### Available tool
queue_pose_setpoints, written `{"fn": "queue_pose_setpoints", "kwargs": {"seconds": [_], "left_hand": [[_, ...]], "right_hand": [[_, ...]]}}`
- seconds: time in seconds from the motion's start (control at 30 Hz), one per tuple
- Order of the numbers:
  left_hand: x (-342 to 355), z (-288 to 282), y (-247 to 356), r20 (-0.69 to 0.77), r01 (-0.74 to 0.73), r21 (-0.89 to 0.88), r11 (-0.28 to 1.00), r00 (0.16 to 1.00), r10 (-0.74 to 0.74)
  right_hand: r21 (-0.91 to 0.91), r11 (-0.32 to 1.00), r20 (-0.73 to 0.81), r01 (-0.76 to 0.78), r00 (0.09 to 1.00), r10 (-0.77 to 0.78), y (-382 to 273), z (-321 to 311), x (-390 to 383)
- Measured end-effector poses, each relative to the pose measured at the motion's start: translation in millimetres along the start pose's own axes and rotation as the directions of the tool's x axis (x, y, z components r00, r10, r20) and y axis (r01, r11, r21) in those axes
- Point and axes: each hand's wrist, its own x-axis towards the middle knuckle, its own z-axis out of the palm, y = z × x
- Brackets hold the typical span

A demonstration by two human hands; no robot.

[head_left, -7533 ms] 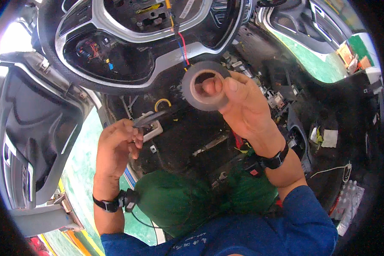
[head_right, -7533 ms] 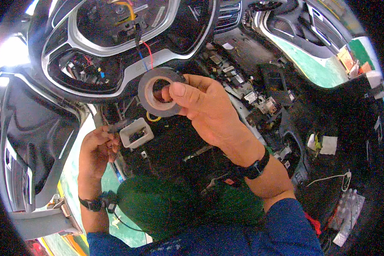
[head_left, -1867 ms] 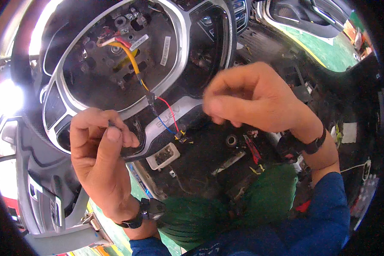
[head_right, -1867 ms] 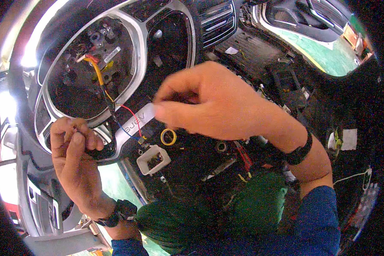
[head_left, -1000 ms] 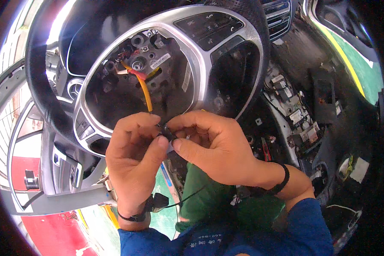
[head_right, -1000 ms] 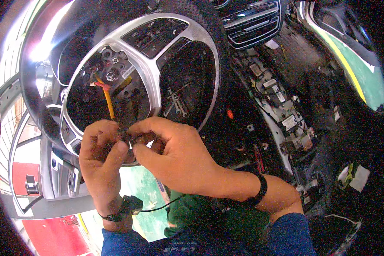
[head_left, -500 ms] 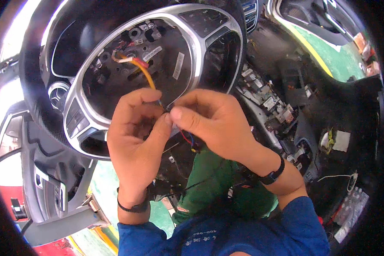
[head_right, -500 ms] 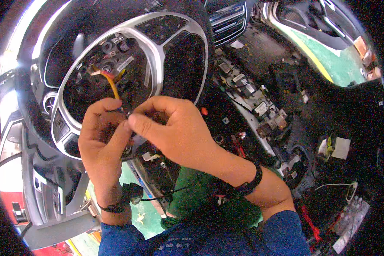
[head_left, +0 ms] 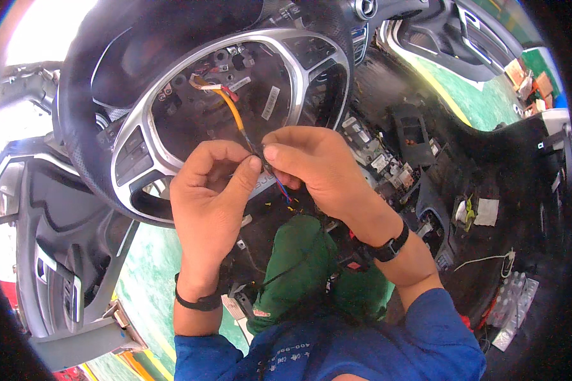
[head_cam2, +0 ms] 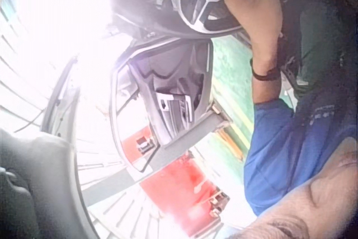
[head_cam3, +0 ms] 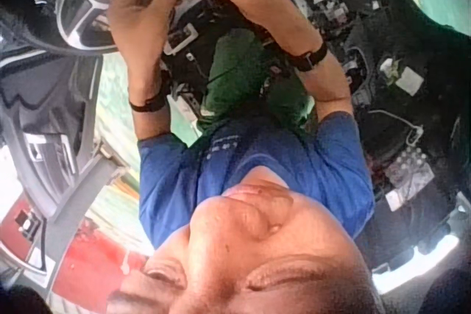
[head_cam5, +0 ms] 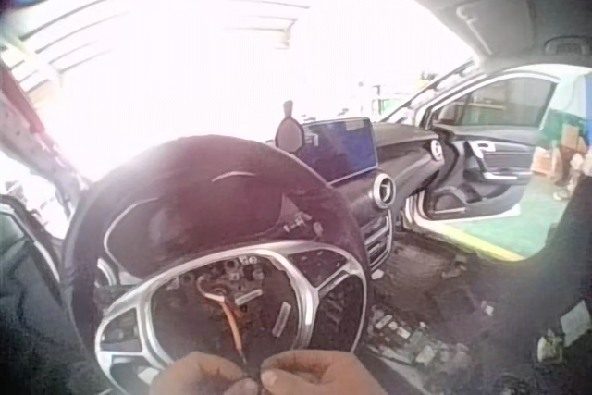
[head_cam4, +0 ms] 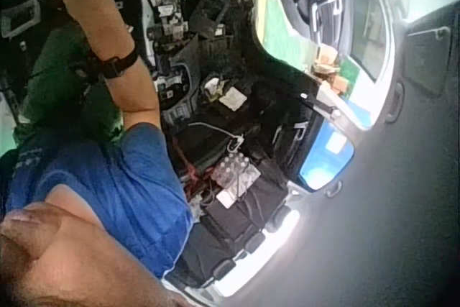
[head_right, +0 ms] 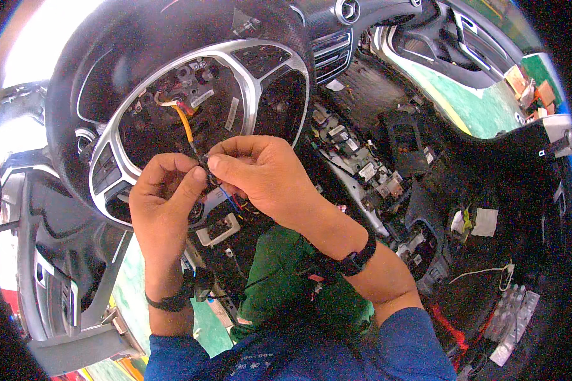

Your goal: The person wraps electrical tape around wires connected to the steering wheel column. They handle a roll of black tape and multiple wires while sitting inside the vehicle.

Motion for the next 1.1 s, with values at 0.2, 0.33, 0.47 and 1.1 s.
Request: {"fn": "queue_pose_setpoints", "kwargs": {"seconds": [0.2,0.33,0.47,1.1], "left_hand": [[-6,4,5,-0.184,-0.291,0.352,0.890,0.910,0.371],[-12,4,8,-0.208,-0.262,0.528,0.808,0.882,0.422],[-10,8,27,-0.231,0.008,0.355,0.935,0.970,0.079],[1,-18,22,-0.076,0.230,-0.057,0.971,0.969,-0.234]], "right_hand": [[0.003,0.998,0.029,0.061,0.998,-0.061,0,3,-1],[-0.044,0.990,0.012,0.133,0.991,-0.133,9,11,0],[-0.214,0.953,-0.028,0.216,0.974,-0.227,9,20,-3],[-0.378,0.879,0.073,0.290,0.956,-0.284,22,13,2]]}}
